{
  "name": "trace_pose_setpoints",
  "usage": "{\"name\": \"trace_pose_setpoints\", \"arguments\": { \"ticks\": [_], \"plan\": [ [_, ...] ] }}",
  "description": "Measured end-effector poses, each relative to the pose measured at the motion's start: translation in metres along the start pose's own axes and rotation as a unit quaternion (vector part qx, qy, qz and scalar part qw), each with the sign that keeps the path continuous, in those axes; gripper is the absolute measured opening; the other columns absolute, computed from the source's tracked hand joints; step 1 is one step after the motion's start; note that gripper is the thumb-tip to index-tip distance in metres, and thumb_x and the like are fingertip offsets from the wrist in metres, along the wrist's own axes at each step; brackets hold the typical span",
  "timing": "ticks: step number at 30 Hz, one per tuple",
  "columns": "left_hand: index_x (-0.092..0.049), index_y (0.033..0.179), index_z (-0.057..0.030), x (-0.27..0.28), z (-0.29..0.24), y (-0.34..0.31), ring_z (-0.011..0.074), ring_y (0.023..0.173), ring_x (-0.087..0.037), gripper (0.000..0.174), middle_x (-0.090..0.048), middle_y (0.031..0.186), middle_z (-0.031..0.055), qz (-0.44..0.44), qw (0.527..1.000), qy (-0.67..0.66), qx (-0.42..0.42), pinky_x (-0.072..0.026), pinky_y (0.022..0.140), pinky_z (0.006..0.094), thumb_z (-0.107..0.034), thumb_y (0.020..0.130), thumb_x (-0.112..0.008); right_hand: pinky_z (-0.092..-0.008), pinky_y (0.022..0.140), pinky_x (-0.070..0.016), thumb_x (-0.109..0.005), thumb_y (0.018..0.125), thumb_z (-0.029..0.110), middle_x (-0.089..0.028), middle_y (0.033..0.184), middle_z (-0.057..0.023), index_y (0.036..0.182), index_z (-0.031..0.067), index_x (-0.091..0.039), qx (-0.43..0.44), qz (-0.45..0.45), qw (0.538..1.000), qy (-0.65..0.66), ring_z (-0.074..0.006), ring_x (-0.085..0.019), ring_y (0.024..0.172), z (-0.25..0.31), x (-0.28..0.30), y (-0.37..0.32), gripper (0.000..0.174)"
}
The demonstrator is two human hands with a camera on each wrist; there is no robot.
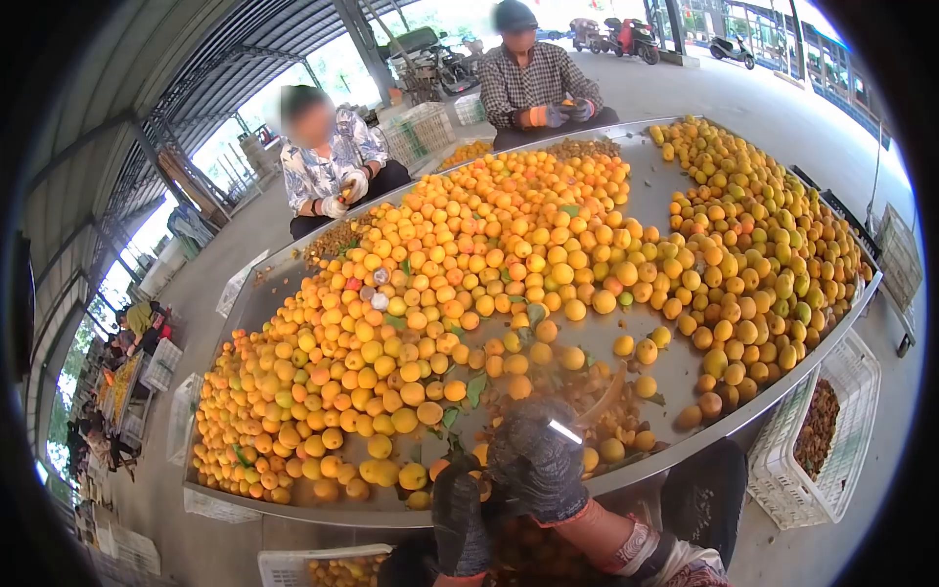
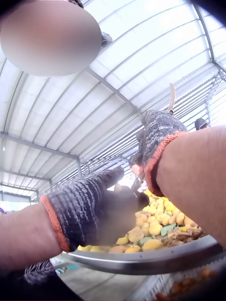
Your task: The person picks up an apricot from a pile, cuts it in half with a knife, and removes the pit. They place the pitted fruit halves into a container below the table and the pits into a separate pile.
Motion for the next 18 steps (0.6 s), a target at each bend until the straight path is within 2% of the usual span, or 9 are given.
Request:
{"name": "trace_pose_setpoints", "arguments": {
  "ticks": [3, 7, 8, 9, 11, 13, 14, 17, 18],
  "plan": [
    [-0.050, 0.108, -0.0001, -0.001, 0.021, -0.007, 0.0108, 0.076, -0.051, 0.033, -0.056, 0.090, 0.0047, 0.024, 0.979, -0.151, 0.138, -0.0441, 0.067, 0.0241, -0.020, 0.084, -0.059, -0.0270, 0.059, -0.0457, -0.064, 0.074, 0.009, -0.057, 0.079, -0.0041, 0.085, 0.0029, -0.055, -0.077, 0.051, 0.941, 0.325, -0.0141, -0.055, 0.069, 0.004, -0.023, -0.003, 0.016],
    [-0.051, 0.105, 0.0001, 0.002, 0.007, 0.008, 0.0090, 0.072, -0.050, 0.030, -0.056, 0.087, 0.0048, 0.060, 0.988, -0.093, 0.112, -0.0437, 0.063, 0.0234, -0.017, 0.083, -0.061, -0.0272, 0.057, -0.0453, -0.065, 0.074, 0.010, -0.056, 0.076, -0.0034, 0.084, 0.0033, -0.055, -0.054, 0.045, 0.967, 0.246, -0.0143, -0.054, 0.067, 0.001, -0.016, -0.001, 0.016],
    [-0.052, 0.104, 0.0010, 0.000, 0.018, 0.014, 0.0097, 0.074, -0.051, 0.028, -0.057, 0.088, 0.0062, 0.158, 0.981, -0.033, 0.108, -0.0442, 0.065, 0.0240, -0.015, 0.082, -0.061, -0.0264, 0.054, -0.0446, -0.064, 0.076, 0.012, -0.055, 0.074, -0.0029, 0.085, 0.0034, -0.055, 0.084, 0.024, 0.996, -0.017, -0.0139, -0.053, 0.064, 0.023, -0.010, -0.001, 0.015],
    [-0.053, 0.103, 0.0018, -0.013, 0.016, 0.015, 0.0104, 0.075, -0.052, 0.027, -0.057, 0.089, 0.0076, 0.252, 0.962, 0.029, 0.105, -0.0447, 0.067, 0.0246, -0.012, 0.081, -0.062, -0.0255, 0.051, -0.0438, -0.063, 0.078, 0.014, -0.054, 0.071, -0.0024, 0.085, 0.0035, -0.055, 0.213, -0.006, 0.936, -0.279, -0.0134, -0.052, 0.061, 0.042, -0.014, -0.008, 0.016],
    [-0.055, 0.103, 0.0038, 0.000, 0.018, -0.001, 0.0122, 0.082, -0.054, 0.026, -0.058, 0.094, 0.0091, 0.088, 0.986, -0.074, 0.120, -0.0451, 0.073, 0.0253, -0.010, 0.082, -0.060, -0.0234, 0.049, -0.0421, -0.063, 0.078, 0.015, -0.053, 0.070, -0.0021, 0.087, 0.0042, -0.055, 0.151, 0.016, 0.957, -0.248, -0.0117, -0.051, 0.058, 0.028, -0.013, -0.008, 0.016],
    [-0.054, 0.108, 0.0050, 0.004, 0.001, 0.001, 0.0135, 0.087, -0.054, 0.028, -0.058, 0.097, 0.0094, 0.053, 0.994, -0.069, 0.065, -0.0442, 0.078, 0.0258, -0.009, 0.083, -0.058, -0.0226, 0.049, -0.0417, -0.064, 0.077, 0.013, -0.054, 0.072, -0.0026, 0.089, 0.0046, -0.054, -0.080, 0.006, 0.973, 0.216, -0.0112, -0.051, 0.059, -0.001, -0.015, -0.010, 0.018],
    [-0.053, 0.110, 0.0051, 0.008, 0.002, 0.000, 0.0142, 0.089, -0.053, 0.030, -0.058, 0.098, 0.0090, 0.036, 0.998, 0.012, 0.050, -0.0436, 0.079, 0.0259, -0.012, 0.085, -0.054, -0.0222, 0.048, -0.0414, -0.066, 0.076, 0.012, -0.055, 0.073, -0.0026, 0.093, 0.0043, -0.053, -0.110, 0.020, 0.993, 0.044, -0.0108, -0.051, 0.059, -0.007, -0.010, -0.013, 0.023],
    [-0.053, 0.109, 0.0054, 0.006, 0.002, 0.001, 0.0152, 0.087, -0.054, 0.030, -0.058, 0.096, 0.0096, 0.009, 0.997, 0.029, 0.065, -0.0438, 0.078, 0.0270, -0.015, 0.087, -0.052, -0.0224, 0.047, -0.0414, -0.065, 0.076, 0.013, -0.054, 0.073, -0.0020, 0.096, 0.0038, -0.053, -0.115, -0.014, 0.969, 0.217, -0.0103, -0.051, 0.058, -0.027, -0.007, -0.014, 0.025],
    [-0.054, 0.108, 0.0052, 0.012, 0.025, 0.001, 0.0156, 0.085, -0.054, 0.031, -0.058, 0.094, 0.0097, -0.004, 0.993, -0.052, 0.107, -0.0440, 0.077, 0.0273, -0.019, 0.088, -0.050, -0.0228, 0.052, -0.0448, -0.065, 0.077, 0.012, -0.056, 0.077, -0.0026, 0.098, 0.0034, -0.053, -0.090, 0.005, 0.990, 0.109, -0.0104, -0.053, 0.063, -0.017, -0.005, -0.012, 0.026]
  ]
}}
Point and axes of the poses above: each hand's wrist, its own y-axis towards the middle knuckle, its own x-axis out of the back of the hand, z = x × y, the point moved 9 cm from there along y, towards the middle knuckle
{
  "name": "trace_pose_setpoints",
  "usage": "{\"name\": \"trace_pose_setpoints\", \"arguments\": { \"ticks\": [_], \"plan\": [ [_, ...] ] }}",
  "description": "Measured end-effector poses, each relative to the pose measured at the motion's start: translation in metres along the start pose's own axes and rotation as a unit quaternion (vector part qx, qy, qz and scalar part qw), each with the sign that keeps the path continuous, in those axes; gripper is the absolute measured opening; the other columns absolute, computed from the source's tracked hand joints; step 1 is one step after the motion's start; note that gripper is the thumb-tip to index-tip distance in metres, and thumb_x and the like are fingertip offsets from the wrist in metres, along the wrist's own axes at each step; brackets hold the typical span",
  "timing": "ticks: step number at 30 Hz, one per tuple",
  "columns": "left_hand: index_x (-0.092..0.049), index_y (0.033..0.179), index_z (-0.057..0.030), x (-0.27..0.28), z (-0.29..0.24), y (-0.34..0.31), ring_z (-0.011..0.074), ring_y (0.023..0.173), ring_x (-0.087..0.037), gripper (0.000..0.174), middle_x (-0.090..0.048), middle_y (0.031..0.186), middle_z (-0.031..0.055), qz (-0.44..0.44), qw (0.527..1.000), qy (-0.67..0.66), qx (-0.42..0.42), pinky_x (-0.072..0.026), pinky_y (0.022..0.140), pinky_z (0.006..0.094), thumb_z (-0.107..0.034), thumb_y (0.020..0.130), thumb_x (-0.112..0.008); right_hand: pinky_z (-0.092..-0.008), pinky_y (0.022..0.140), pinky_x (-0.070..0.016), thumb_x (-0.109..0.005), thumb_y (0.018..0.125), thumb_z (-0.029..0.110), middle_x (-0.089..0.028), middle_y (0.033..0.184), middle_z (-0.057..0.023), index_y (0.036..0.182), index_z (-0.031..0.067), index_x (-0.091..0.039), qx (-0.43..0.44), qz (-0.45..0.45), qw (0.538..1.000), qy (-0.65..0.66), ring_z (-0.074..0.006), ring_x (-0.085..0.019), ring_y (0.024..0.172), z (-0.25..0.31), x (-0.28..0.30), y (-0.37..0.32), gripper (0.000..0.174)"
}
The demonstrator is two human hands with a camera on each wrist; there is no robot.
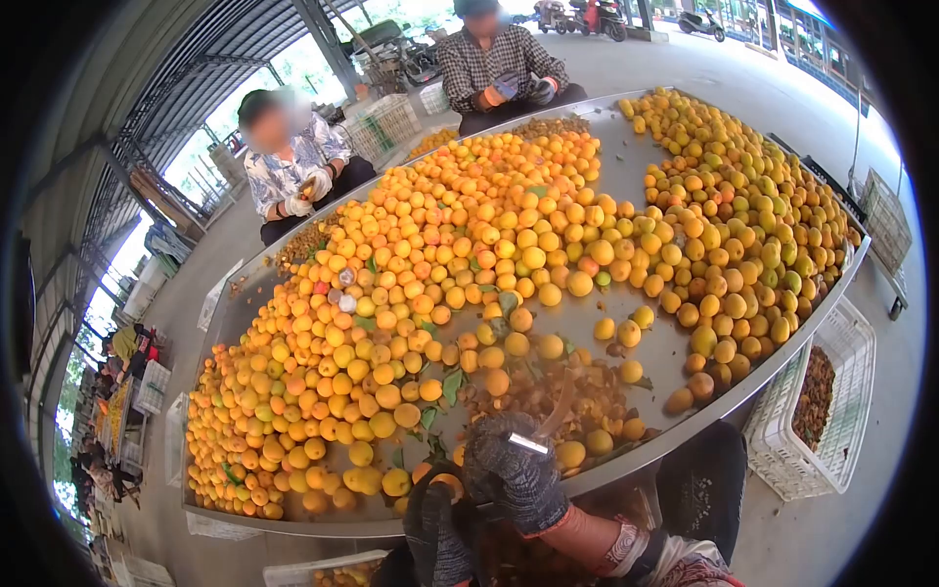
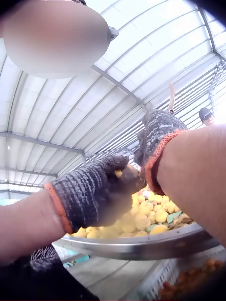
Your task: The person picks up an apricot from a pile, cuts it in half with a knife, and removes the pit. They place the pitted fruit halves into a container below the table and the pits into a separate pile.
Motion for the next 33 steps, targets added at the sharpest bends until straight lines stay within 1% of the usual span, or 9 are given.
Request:
{"name": "trace_pose_setpoints", "arguments": {
  "ticks": [6, 10, 12, 15, 22, 24, 27, 29, 33],
  "plan": [
    [-0.054, 0.107, 0.0052, -0.004, -0.019, 0.000, 0.0162, 0.084, -0.055, 0.033, -0.058, 0.093, 0.0097, -0.003, 0.997, 0.073, -0.029, -0.0441, 0.077, 0.0277, -0.021, 0.088, -0.050, -0.0236, 0.064, -0.0484, -0.063, 0.079, 0.012, -0.059, 0.085, -0.0036, 0.102, 0.0029, -0.054, -0.005, 0.023, 0.995, 0.095, -0.0116, -0.057, 0.075, -0.007, 0.002, 0.002, 0.027],
    [-0.054, 0.107, 0.0051, -0.013, -0.031, -0.002, 0.0165, 0.085, -0.054, 0.033, -0.058, 0.094, 0.0100, 0.017, 0.993, 0.091, -0.067, -0.0439, 0.078, 0.0281, -0.022, 0.089, -0.049, -0.0235, 0.063, -0.0478, -0.062, 0.080, 0.013, -0.059, 0.085, -0.0031, 0.101, 0.0025, -0.054, 0.039, 0.062, 0.996, 0.046, -0.0109, -0.057, 0.074, 0.001, -0.008, -0.001, 0.025],
    [-0.054, 0.108, 0.0045, -0.006, -0.023, 0.000, 0.0162, 0.087, -0.053, 0.032, -0.056, 0.098, 0.0098, 0.008, 0.995, 0.068, -0.078, -0.0436, 0.079, 0.0280, -0.021, 0.089, -0.049, -0.0270, 0.048, -0.0443, -0.067, 0.073, 0.018, -0.054, 0.074, -0.0060, 0.090, 0.0045, -0.052, -0.022, 0.008, 0.996, 0.086, -0.0156, -0.053, 0.060, -0.004, -0.009, -0.003, 0.026],
    [-0.053, 0.106, 0.0039, -0.002, -0.017, -0.001, 0.0156, 0.088, -0.052, 0.029, -0.055, 0.099, 0.0089, 0.009, 0.998, -0.029, -0.051, -0.0436, 0.079, 0.0282, -0.019, 0.089, -0.050, -0.0237, 0.061, -0.0468, -0.060, 0.082, 0.014, -0.059, 0.083, -0.0024, 0.100, 0.0020, -0.055, 0.015, 0.070, 0.997, 0.026, -0.0105, -0.056, 0.072, -0.001, -0.012, -0.005, 0.022],
    [-0.054, 0.104, 0.0041, 0.002, -0.038, -0.011, 0.0157, 0.087, -0.053, 0.034, -0.056, 0.095, 0.0087, -0.013, 0.996, 0.034, -0.088, -0.0443, 0.076, 0.0276, -0.025, 0.087, -0.049, -0.0239, 0.058, -0.0463, -0.063, 0.080, 0.022, -0.058, 0.080, -0.0024, 0.102, 0.0024, -0.053, 0.083, 0.054, 0.990, 0.099, -0.0111, -0.054, 0.068, 0.018, -0.026, -0.009, 0.031],
    [-0.054, 0.104, 0.0022, 0.002, -0.034, -0.011, 0.0141, 0.087, -0.053, 0.031, -0.056, 0.095, 0.0069, 0.004, 0.995, 0.021, -0.095, -0.0439, 0.076, 0.0262, -0.024, 0.088, -0.049, -0.0258, 0.047, -0.0424, -0.068, 0.072, 0.020, -0.051, 0.071, -0.0013, 0.083, 0.0080, -0.052, 0.061, 0.056, 0.988, 0.134, -0.0137, -0.050, 0.057, 0.024, -0.032, -0.006, 0.022],
    [-0.054, 0.105, 0.0006, 0.009, -0.016, -0.005, 0.0156, 0.091, -0.053, 0.025, -0.054, 0.097, 0.0068, 0.033, 0.986, 0.062, -0.149, -0.0471, 0.075, 0.0282, -0.017, 0.088, -0.049, -0.0248, 0.044, -0.0392, -0.066, 0.074, 0.020, -0.049, 0.067, 0.0003, 0.081, 0.0091, -0.051, 0.042, 0.055, 0.985, 0.161, -0.0125, -0.047, 0.053, 0.041, -0.049, -0.006, 0.019],
    [-0.054, 0.107, -0.0009, 0.006, -0.002, -0.006, 0.0149, 0.089, -0.055, 0.029, -0.056, 0.097, 0.0068, 0.039, 0.993, -0.115, 0.004, -0.0484, 0.072, 0.0277, -0.022, 0.088, -0.049, -0.0248, 0.042, -0.0375, -0.065, 0.076, 0.019, -0.048, 0.064, 0.0008, 0.081, 0.0094, -0.051, 0.075, 0.089, 0.984, 0.133, -0.0120, -0.047, 0.052, 0.050, -0.054, -0.004, 0.018],
    [-0.055, 0.109, -0.0039, 0.014, 0.008, -0.002, 0.0122, 0.078, -0.056, 0.033, -0.057, 0.096, 0.0060, -0.017, 0.990, -0.139, 0.015, -0.0486, 0.061, 0.0237, -0.029, 0.088, -0.047, -0.0258, 0.038, -0.0376, -0.063, 0.079, 0.019, -0.048, 0.057, -0.0005, 0.091, 0.0087, -0.053, 0.094, -0.052, 0.986, 0.125, -0.0128, -0.046, 0.044, 0.048, -0.043, -0.005, 0.019]
  ]
}}
Point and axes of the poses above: each hand's wrist, its own y-axis towards the middle knuckle, its own x-axis out of the back of the hand, z = x × y, the point moved 9 cm from there along y, towards the middle knuckle
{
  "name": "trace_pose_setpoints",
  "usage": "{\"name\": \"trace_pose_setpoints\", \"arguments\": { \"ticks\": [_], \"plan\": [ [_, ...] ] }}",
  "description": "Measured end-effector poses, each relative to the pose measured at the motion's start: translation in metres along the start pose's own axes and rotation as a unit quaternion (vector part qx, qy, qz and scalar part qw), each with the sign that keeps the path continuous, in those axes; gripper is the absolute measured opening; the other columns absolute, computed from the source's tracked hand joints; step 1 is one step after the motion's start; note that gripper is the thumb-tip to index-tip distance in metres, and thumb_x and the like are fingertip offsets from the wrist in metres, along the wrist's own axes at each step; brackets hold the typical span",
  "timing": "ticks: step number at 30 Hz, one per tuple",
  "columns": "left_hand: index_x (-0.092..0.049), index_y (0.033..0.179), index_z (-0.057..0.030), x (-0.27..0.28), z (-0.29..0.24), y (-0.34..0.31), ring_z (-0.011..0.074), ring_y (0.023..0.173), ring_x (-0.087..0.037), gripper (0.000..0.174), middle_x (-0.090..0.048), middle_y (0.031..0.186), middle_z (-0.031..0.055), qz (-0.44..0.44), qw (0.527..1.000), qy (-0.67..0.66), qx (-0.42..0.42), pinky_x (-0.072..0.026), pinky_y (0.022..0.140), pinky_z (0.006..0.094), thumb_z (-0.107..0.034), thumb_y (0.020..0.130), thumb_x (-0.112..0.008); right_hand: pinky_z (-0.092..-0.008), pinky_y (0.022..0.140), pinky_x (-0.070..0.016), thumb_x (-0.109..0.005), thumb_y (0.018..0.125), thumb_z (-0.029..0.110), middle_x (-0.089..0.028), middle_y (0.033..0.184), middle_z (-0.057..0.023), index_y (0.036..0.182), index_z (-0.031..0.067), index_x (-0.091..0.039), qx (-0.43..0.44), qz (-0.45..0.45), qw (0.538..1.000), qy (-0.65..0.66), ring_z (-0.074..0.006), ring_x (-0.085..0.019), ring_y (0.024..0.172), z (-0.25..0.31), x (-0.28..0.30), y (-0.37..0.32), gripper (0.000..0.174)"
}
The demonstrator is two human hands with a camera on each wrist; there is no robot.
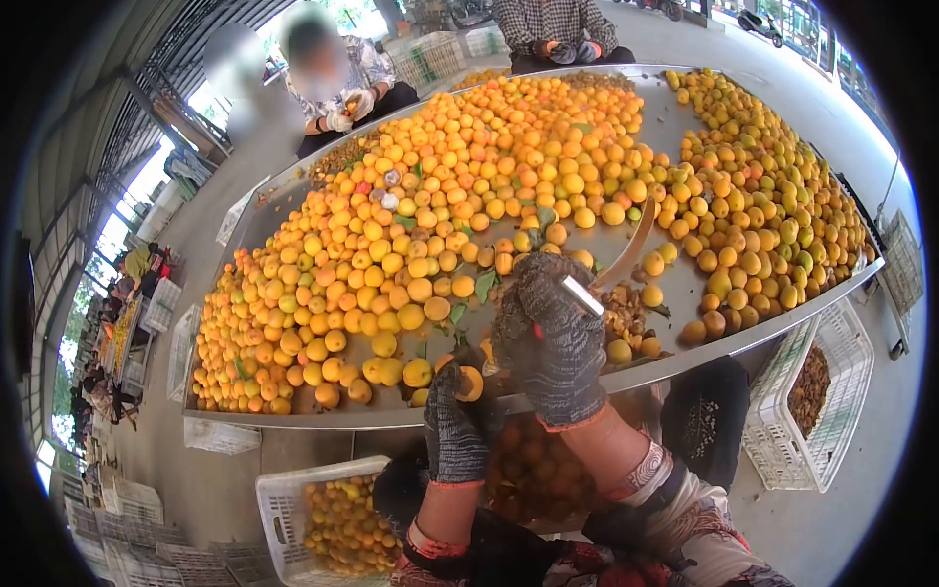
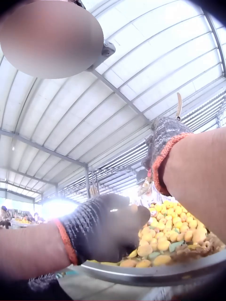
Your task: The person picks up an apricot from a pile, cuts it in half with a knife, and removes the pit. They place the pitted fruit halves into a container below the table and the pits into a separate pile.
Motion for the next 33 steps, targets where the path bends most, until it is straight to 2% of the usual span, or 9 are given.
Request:
{"name": "trace_pose_setpoints", "arguments": {
  "ticks": [10, 13, 15, 18, 20, 27, 30, 31, 33],
  "plan": [
    [-0.053, 0.108, -0.0063, -0.008, 0.008, -0.016, 0.0089, 0.062, -0.054, 0.035, -0.059, 0.087, 0.0033, -0.041, 0.982, -0.092, 0.158, -0.0441, 0.049, 0.0195, -0.034, 0.091, -0.041, -0.0262, 0.037, -0.0390, -0.063, 0.080, 0.017, -0.051, 0.059, -0.0021, 0.095, 0.0085, -0.053, -0.012, 0.072, 0.996, -0.051, -0.0124, -0.047, 0.044, -0.021, -0.004, -0.005, 0.020],
    [-0.047, 0.114, -0.0017, 0.011, 0.014, -0.004, 0.0176, 0.073, -0.055, 0.032, -0.057, 0.094, 0.0093, -0.030, 0.996, 0.083, -0.003, -0.0474, 0.062, 0.0282, -0.022, 0.089, -0.046, -0.0243, 0.042, -0.0408, -0.062, 0.080, 0.014, -0.053, 0.066, -0.0025, 0.095, 0.0086, -0.052, 0.201, 0.095, 0.847, -0.482, -0.0116, -0.049, 0.050, -0.002, -0.009, -0.019, 0.019],
    [-0.044, 0.117, 0.0010, 0.010, 0.003, -0.005, 0.0227, 0.081, -0.056, 0.034, -0.056, 0.099, 0.0130, 0.000, 0.947, 0.275, -0.167, -0.0481, 0.072, 0.0334, -0.015, 0.087, -0.049, -0.0228, 0.048, -0.0418, -0.062, 0.080, 0.011, -0.054, 0.073, -0.0025, 0.097, 0.0076, -0.052, 0.053, 0.030, 0.985, -0.164, -0.0100, -0.050, 0.057, -0.022, 0.011, -0.019, 0.020],
    [-0.039, 0.120, 0.0045, -0.002, 0.000, -0.009, 0.0299, 0.097, -0.051, 0.039, -0.051, 0.108, 0.0187, 0.047, 0.876, 0.424, -0.224, -0.0414, 0.087, 0.0396, -0.004, 0.083, -0.049, -0.0218, 0.051, -0.0415, -0.062, 0.080, 0.011, -0.053, 0.076, -0.0016, 0.099, 0.0056, -0.052, 0.193, 0.030, 0.891, -0.410, -0.0087, -0.048, 0.060, -0.012, 0.012, -0.018, 0.021],
    [-0.039, 0.120, 0.0050, 0.009, 0.014, -0.005, 0.0266, 0.104, -0.048, 0.036, -0.049, 0.112, 0.0186, 0.011, 0.986, 0.148, -0.078, -0.0403, 0.090, 0.0375, -0.010, 0.088, -0.046, -0.0215, 0.050, -0.0398, -0.061, 0.081, 0.011, -0.050, 0.074, -0.0004, 0.096, 0.0070, -0.052, 0.143, 0.020, 0.934, -0.328, -0.0083, -0.046, 0.058, -0.020, 0.013, -0.015, 0.019],
    [-0.047, 0.108, -0.0002, -0.007, 0.004, -0.003, 0.0216, 0.100, -0.048, 0.037, -0.050, 0.107, 0.0108, -0.025, 0.993, -0.085, -0.079, -0.0384, 0.092, 0.0353, -0.033, 0.092, -0.041, -0.0200, 0.040, -0.0284, -0.058, 0.084, 0.017, -0.038, 0.059, 0.0044, 0.084, 0.0160, -0.047, -0.053, -0.061, 0.997, -0.007, -0.0061, -0.034, 0.048, -0.045, 0.015, 0.000, 0.010],
    [-0.049, 0.103, 0.0003, -0.004, 0.002, 0.000, 0.0155, 0.094, -0.047, 0.026, -0.049, 0.101, 0.0088, -0.051, 0.990, -0.089, -0.095, -0.0423, 0.084, 0.0294, -0.022, 0.092, -0.042, -0.0200, 0.038, -0.0282, -0.058, 0.084, 0.021, -0.038, 0.058, 0.0043, 0.090, 0.0165, -0.049, -0.074, -0.082, 0.994, 0.013, -0.0060, -0.034, 0.045, -0.049, 0.013, 0.006, 0.011],
    [-0.050, 0.100, 0.0008, -0.010, -0.020, -0.002, 0.0163, 0.090, -0.049, 0.026, -0.050, 0.097, 0.0085, -0.043, 0.956, 0.192, -0.218, -0.0424, 0.083, 0.0293, -0.023, 0.091, -0.045, -0.0201, 0.038, -0.0285, -0.058, 0.084, 0.021, -0.039, 0.058, 0.0043, 0.090, 0.0164, -0.049, -0.084, -0.076, 0.993, 0.011, -0.0060, -0.035, 0.045, -0.052, 0.014, 0.007, 0.011],
    [-0.051, 0.099, 0.0009, 0.000, -0.005, 0.005, 0.0166, 0.090, -0.050, 0.022, -0.051, 0.096, 0.0088, -0.037, 0.990, 0.020, -0.133, -0.0423, 0.083, 0.0296, -0.018, 0.089, -0.047, -0.0206, 0.039, -0.0307, -0.058, 0.084, 0.020, -0.041, 0.059, 0.0042, 0.091, 0.0160, -0.049, -0.105, -0.062, 0.992, 0.014, -0.0060, -0.038, 0.048, -0.059, 0.019, 0.009, 0.012]
  ]
}}
Point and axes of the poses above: each hand's wrist, its own y-axis towards the middle knuckle, its own x-axis out of the back of the hand, z = x × y, the point moved 9 cm from there along y, towards the middle knuckle
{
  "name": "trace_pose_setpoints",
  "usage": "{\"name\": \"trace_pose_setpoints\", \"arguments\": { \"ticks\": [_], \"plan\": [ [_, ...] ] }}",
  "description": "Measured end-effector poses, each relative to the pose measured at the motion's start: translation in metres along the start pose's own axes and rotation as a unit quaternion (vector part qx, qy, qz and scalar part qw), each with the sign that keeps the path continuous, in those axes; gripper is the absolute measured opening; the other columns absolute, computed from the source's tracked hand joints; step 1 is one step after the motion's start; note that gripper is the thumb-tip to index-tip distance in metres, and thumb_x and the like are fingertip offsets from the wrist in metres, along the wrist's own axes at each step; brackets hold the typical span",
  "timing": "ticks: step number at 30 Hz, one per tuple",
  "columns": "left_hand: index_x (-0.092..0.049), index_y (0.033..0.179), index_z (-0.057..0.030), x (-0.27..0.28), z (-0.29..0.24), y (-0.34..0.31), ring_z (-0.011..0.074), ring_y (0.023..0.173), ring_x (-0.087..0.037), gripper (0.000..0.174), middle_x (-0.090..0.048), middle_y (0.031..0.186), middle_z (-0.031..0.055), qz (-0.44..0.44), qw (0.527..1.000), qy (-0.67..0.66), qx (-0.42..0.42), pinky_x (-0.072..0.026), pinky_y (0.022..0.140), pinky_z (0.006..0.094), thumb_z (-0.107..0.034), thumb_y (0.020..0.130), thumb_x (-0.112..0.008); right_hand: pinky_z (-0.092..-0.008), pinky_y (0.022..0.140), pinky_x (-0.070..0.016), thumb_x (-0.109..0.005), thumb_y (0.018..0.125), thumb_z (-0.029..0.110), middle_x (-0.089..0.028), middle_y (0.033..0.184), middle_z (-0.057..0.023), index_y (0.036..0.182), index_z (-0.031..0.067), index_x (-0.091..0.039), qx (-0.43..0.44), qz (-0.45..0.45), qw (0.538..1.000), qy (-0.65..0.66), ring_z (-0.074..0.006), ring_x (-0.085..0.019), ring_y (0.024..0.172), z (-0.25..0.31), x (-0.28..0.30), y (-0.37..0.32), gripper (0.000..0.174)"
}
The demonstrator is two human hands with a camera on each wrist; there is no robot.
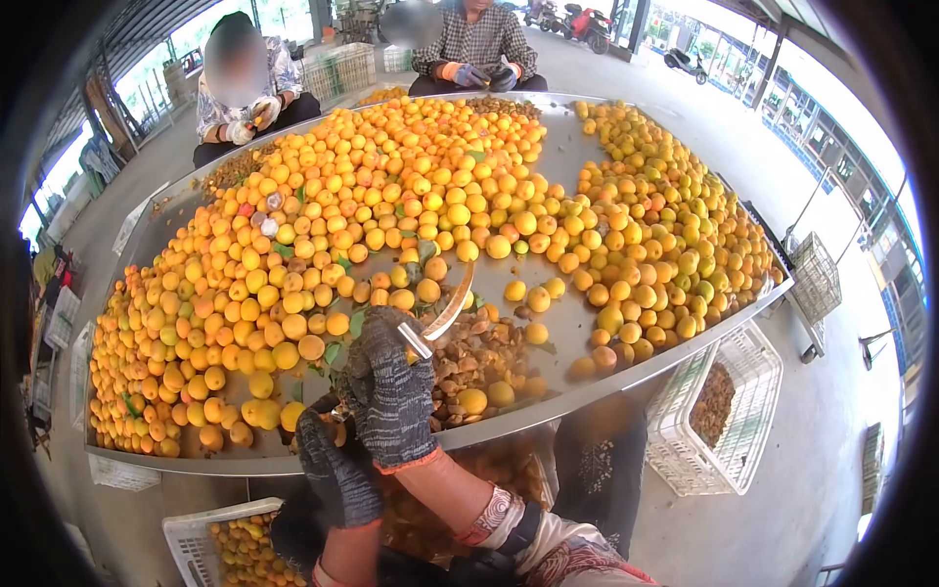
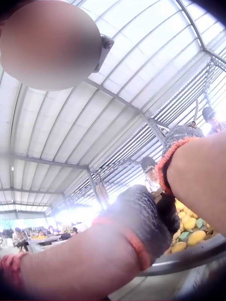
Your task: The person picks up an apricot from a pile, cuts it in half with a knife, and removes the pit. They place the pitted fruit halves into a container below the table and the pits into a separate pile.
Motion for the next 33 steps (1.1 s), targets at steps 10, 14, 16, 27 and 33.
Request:
{"name": "trace_pose_setpoints", "arguments": {
  "ticks": [10, 14, 16, 27, 33],
  "plan": [
    [-0.050, 0.109, -0.0028, 0.008, 0.058, -0.002, 0.0225, 0.094, -0.053, 0.028, -0.055, 0.102, 0.0089, -0.095, 0.907, -0.265, 0.314, -0.0446, 0.081, 0.0338, -0.021, 0.088, -0.050, -0.0238, 0.054, -0.0440, -0.057, 0.082, 0.011, -0.049, 0.083, -0.0062, 0.104, 0.0073, -0.049, -0.013, 0.169, 0.982, -0.085, -0.0130, -0.050, 0.067, -0.009, -0.016, -0.005, 0.023],
    [-0.051, 0.111, -0.0054, -0.032, 0.053, -0.004, 0.0252, 0.099, -0.054, 0.032, -0.056, 0.110, 0.0104, -0.018, 0.830, -0.360, 0.426, -0.0440, 0.088, 0.0390, -0.026, 0.086, -0.052, -0.0238, 0.048, -0.0418, -0.060, 0.081, 0.014, -0.051, 0.074, -0.0029, 0.101, 0.0081, -0.050, 0.011, 0.167, 0.978, -0.128, -0.0125, -0.049, 0.060, -0.017, -0.008, -0.012, 0.023],
    [-0.051, 0.109, -0.0063, -0.025, 0.042, -0.004, 0.0243, 0.097, -0.055, 0.030, -0.056, 0.108, 0.0095, -0.042, 0.857, -0.329, 0.395, -0.0459, 0.085, 0.0376, -0.026, 0.086, -0.052, -0.0233, 0.047, -0.0404, -0.061, 0.081, 0.015, -0.051, 0.072, -0.0017, 0.100, 0.0085, -0.051, 0.062, 0.176, 0.962, -0.201, -0.0117, -0.048, 0.058, -0.013, 0.003, 0.000, 0.022],
    [-0.053, 0.104, -0.0054, 0.009, 0.011, -0.007, 0.0125, 0.082, -0.054, 0.032, -0.055, 0.094, 0.0049, -0.114, 0.932, -0.102, 0.327, -0.0473, 0.068, 0.0253, -0.031, 0.093, -0.039, -0.0360, 0.072, -0.0482, -0.063, 0.073, 0.011, -0.053, 0.102, -0.0137, 0.108, 0.0060, -0.053, 0.156, 0.412, 0.664, -0.604, -0.0310, -0.056, 0.087, -0.006, -0.045, -0.045, 0.036],
    [-0.051, 0.102, -0.0022, 0.024, 0.025, 0.009, 0.0160, 0.075, -0.055, 0.031, -0.055, 0.082, 0.0059, 0.025, 0.985, 0.146, 0.086, -0.0462, 0.068, 0.0277, -0.029, 0.091, -0.041, -0.0388, 0.080, -0.0460, -0.067, 0.070, 0.011, -0.054, 0.103, -0.0194, 0.104, 0.0015, -0.053, 0.158, 0.370, 0.575, -0.712, -0.0329, -0.054, 0.096, -0.014, -0.038, -0.050, 0.037]
  ]
}}
Point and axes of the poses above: each hand's wrist, its own y-axis towards the middle knuckle, its own x-axis out of the back of the hand, z = x × y, the point moved 9 cm from there along y, towards the middle knuckle
